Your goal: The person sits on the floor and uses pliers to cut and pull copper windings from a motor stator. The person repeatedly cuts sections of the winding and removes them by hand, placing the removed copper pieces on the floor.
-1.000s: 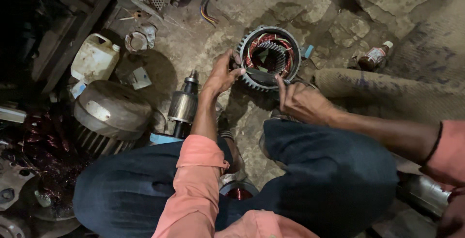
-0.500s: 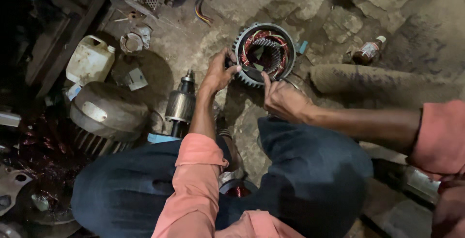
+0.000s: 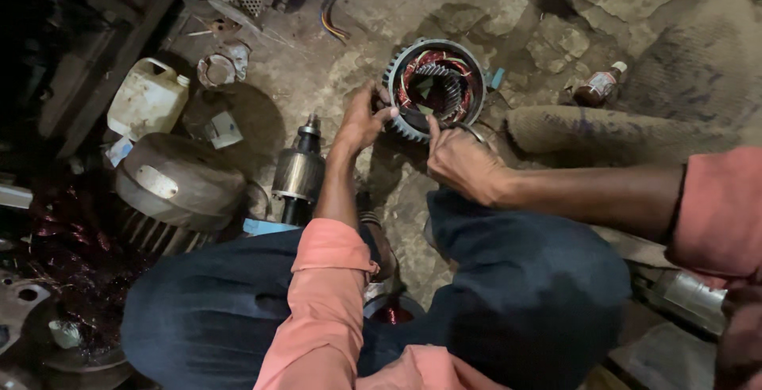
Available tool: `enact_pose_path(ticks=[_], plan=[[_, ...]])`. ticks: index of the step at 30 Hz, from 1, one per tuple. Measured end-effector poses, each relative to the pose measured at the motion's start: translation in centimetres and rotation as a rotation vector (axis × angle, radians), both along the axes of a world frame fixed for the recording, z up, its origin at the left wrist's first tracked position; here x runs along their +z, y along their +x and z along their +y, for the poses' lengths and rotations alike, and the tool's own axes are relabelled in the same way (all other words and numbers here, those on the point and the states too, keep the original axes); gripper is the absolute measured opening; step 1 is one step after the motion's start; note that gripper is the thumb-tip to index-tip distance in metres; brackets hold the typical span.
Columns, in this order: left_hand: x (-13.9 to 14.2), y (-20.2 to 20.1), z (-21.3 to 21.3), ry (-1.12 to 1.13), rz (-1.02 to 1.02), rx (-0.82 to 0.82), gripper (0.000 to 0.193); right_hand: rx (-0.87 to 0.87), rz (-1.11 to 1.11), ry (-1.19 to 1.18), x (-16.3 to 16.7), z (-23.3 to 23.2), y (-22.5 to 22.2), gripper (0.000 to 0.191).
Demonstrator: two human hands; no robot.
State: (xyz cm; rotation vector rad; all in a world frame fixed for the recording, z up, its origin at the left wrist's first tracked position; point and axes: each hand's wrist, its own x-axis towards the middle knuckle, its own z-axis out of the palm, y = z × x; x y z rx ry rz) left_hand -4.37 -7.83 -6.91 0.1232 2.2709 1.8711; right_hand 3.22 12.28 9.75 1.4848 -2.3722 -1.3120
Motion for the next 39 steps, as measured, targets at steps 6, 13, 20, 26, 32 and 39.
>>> enact_pose_path(ticks=[6, 13, 20, 26, 32, 39], plan=[[0.2, 0.1, -0.2, -0.027, -0.056, 0.001, 0.036, 0.064, 0.071, 0.039, -0.2, -0.8, -0.2, 0.051], [0.2, 0.2, -0.1, 0.025, -0.070, 0.001, 0.035, 0.068, 0.048, 0.093, -0.6, -1.5, -0.4, 0.053], [0.5, 0.2, -0.1, -0.042, -0.009, 0.020, 0.035, -0.050, 0.006, -0.109, -1.3, -1.9, -0.4, 0.052], [0.6, 0.1, 0.2, -0.027, 0.005, 0.044, 0.032, -0.075, -0.080, -0.033, 0.8, -0.6, -1.2, 0.056], [1.6, 0.3, -0.2, -0.013, 0.002, 0.067, 0.017, -0.484, -0.405, -0.356, 4.9, 6.1, -2.8, 0.051], [4.5, 0.2, 1.9, -0.401, 0.064, 0.080, 0.103, -1.265, -0.694, -0.959, -0.8, 11.3, -2.3, 0.041]])
